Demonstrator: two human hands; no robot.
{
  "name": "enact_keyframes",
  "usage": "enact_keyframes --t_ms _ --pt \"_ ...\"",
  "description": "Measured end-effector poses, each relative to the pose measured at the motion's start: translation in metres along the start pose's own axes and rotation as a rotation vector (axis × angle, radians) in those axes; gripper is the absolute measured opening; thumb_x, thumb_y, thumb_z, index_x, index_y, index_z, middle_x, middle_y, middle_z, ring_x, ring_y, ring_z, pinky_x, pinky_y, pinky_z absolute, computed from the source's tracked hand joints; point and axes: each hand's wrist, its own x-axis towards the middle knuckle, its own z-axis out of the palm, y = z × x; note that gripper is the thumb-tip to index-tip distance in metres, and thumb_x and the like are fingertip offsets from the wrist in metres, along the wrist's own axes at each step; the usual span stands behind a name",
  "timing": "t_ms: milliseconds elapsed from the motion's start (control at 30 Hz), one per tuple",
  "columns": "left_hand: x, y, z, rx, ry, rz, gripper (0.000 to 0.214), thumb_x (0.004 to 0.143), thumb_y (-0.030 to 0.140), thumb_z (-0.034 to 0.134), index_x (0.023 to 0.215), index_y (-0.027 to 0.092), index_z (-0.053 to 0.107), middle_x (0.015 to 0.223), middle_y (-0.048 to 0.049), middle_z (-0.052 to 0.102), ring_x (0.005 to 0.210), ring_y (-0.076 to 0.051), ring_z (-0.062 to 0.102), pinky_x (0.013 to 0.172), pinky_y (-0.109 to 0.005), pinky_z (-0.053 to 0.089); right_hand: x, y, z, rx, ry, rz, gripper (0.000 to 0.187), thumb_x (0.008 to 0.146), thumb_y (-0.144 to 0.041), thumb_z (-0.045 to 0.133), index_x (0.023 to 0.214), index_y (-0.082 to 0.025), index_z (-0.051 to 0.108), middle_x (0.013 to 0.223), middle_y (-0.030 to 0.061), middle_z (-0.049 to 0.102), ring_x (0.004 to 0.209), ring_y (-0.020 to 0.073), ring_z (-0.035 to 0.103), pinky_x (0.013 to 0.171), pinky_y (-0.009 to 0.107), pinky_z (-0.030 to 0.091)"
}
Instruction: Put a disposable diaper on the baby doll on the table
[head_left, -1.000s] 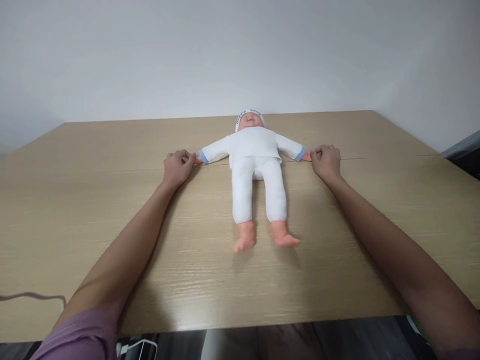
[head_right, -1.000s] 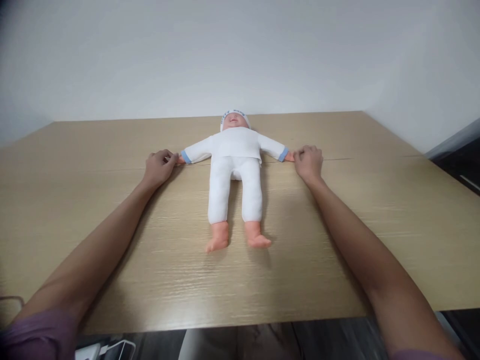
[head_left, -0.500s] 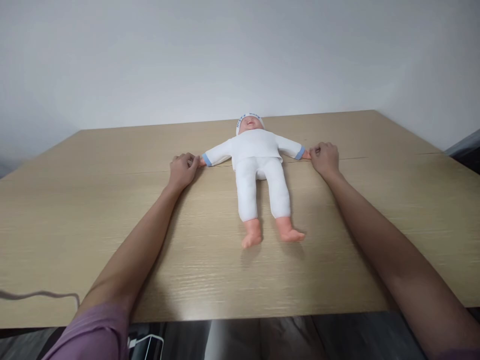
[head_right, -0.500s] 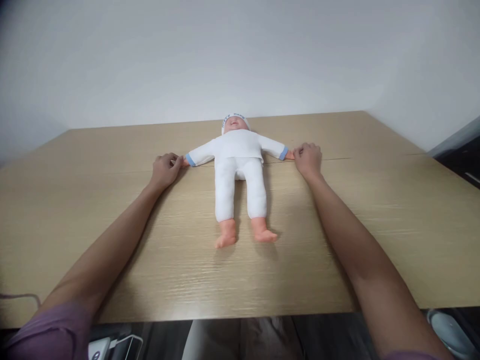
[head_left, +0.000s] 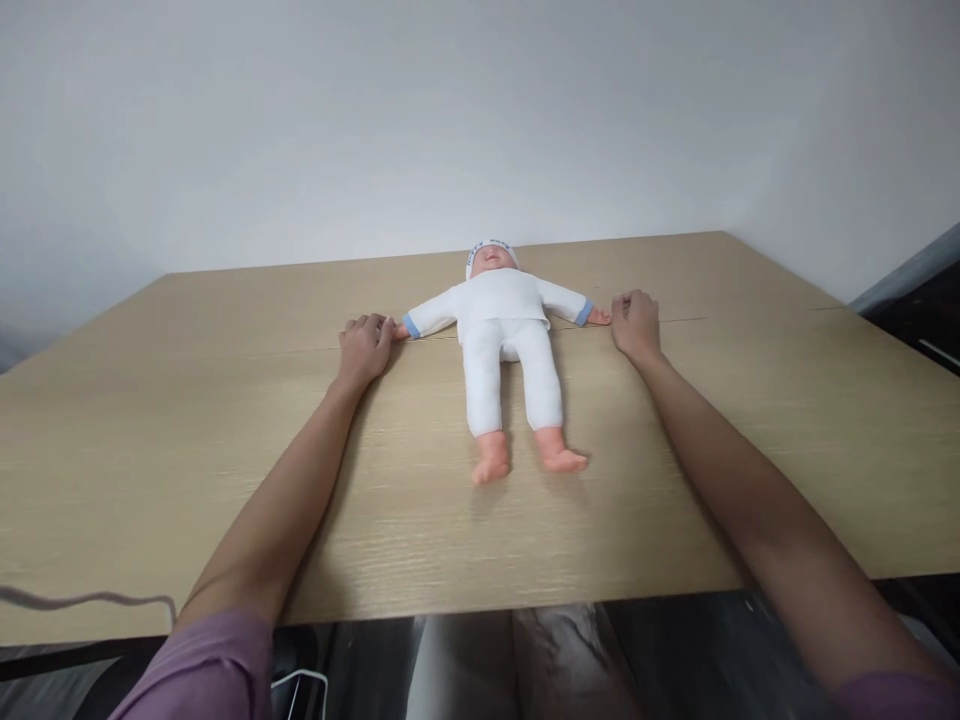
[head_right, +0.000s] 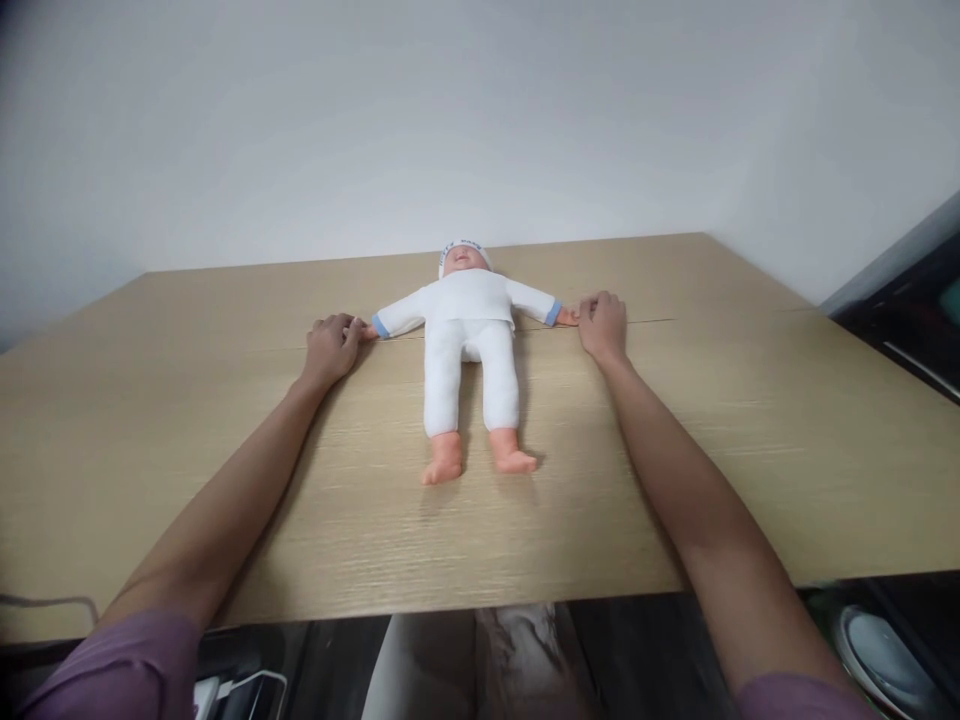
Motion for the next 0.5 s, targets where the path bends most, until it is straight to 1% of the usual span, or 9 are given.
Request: enact_keyframes --t_ms 100,167,233,300,333,400,433,500 --pt "-0.013 0.007 -0.008 -0.020 0.050 0.011 0.037 0.113 0.045 0.041 0.117 0.018 0.067 0.131 -0.0206 0.072 0.124 -0.037 0.058 0.114 -0.055 0.041 -0.010 -0.008 -0.013 0.058 0.066 0.054 0.023 0.109 -0.038 0.042 0.099 -0.023 0.057 0.114 0.0180 0.070 0.113 0.0317 0.059 0.114 0.053 0.045" --pt "-0.024 0.011 -0.013 -0.047 0.094 0.023 0.035 0.114 0.043 0.040 0.120 0.018 0.065 0.133 -0.0201 0.071 0.122 -0.035 0.059 0.116 -0.054 0.041 -0.020 -0.014 -0.022 0.103 0.108 0.092 0.023 0.109 -0.041 0.043 0.099 -0.024 0.054 0.114 0.0175 0.069 0.116 0.0320 0.060 0.115 0.054 0.045" --pt "-0.036 0.020 -0.019 -0.128 0.176 0.036 0.034 0.115 0.042 0.041 0.122 0.018 0.064 0.132 -0.0195 0.071 0.116 -0.032 0.060 0.116 -0.053 0.043 -0.030 -0.023 -0.030 0.168 0.165 0.134 0.023 0.109 -0.044 0.042 0.100 -0.025 0.051 0.112 0.0166 0.069 0.117 0.0322 0.061 0.116 0.056 0.046" --pt "-0.050 0.037 -0.027 -0.257 0.292 0.041 0.032 0.114 0.042 0.043 0.126 0.018 0.061 0.133 -0.0192 0.070 0.113 -0.030 0.061 0.112 -0.051 0.047 -0.042 -0.040 -0.039 0.268 0.224 0.168 0.024 0.109 -0.048 0.041 0.100 -0.026 0.048 0.111 0.0154 0.070 0.116 0.0311 0.063 0.115 0.056 0.048" --pt "-0.059 0.051 -0.033 -0.326 0.351 0.042 0.031 0.115 0.042 0.044 0.127 0.019 0.060 0.134 -0.0188 0.070 0.113 -0.029 0.061 0.111 -0.049 0.049 -0.049 -0.053 -0.045 0.335 0.251 0.170 0.025 0.108 -0.050 0.040 0.100 -0.027 0.048 0.111 0.0148 0.070 0.115 0.0303 0.064 0.114 0.056 0.050" --pt "-0.082 0.088 -0.052 -0.456 0.460 0.048 0.030 0.115 0.043 0.046 0.130 0.021 0.058 0.136 -0.0167 0.069 0.117 -0.027 0.062 0.109 -0.047 0.052 -0.069 -0.088 -0.067 0.495 0.297 0.135 0.028 0.109 -0.053 0.040 0.102 -0.028 0.048 0.114 0.0132 0.071 0.114 0.0281 0.067 0.113 0.054 0.053" --pt "-0.098 0.111 -0.065 -0.527 0.512 0.055 0.029 0.116 0.044 0.046 0.131 0.023 0.058 0.136 -0.0144 0.069 0.119 -0.026 0.063 0.110 -0.046 0.052 -0.082 -0.108 -0.083 0.589 0.326 0.100 0.028 0.110 -0.054 0.040 0.104 -0.028 0.049 0.115 0.0124 0.071 0.115 0.0272 0.068 0.114 0.054 0.053" --pt "-0.142 0.157 -0.097 -0.715 0.639 0.063 0.023 0.114 0.043 0.049 0.129 0.030 0.060 0.132 -0.0081 0.068 0.121 -0.024 0.065 0.109 -0.044 0.055 -0.117 -0.149 -0.125 0.743 0.377 0.047 0.031 0.113 -0.055 0.033 0.111 -0.029 0.050 0.119 0.0098 0.068 0.118 0.0258 0.069 0.116 0.054 0.055"
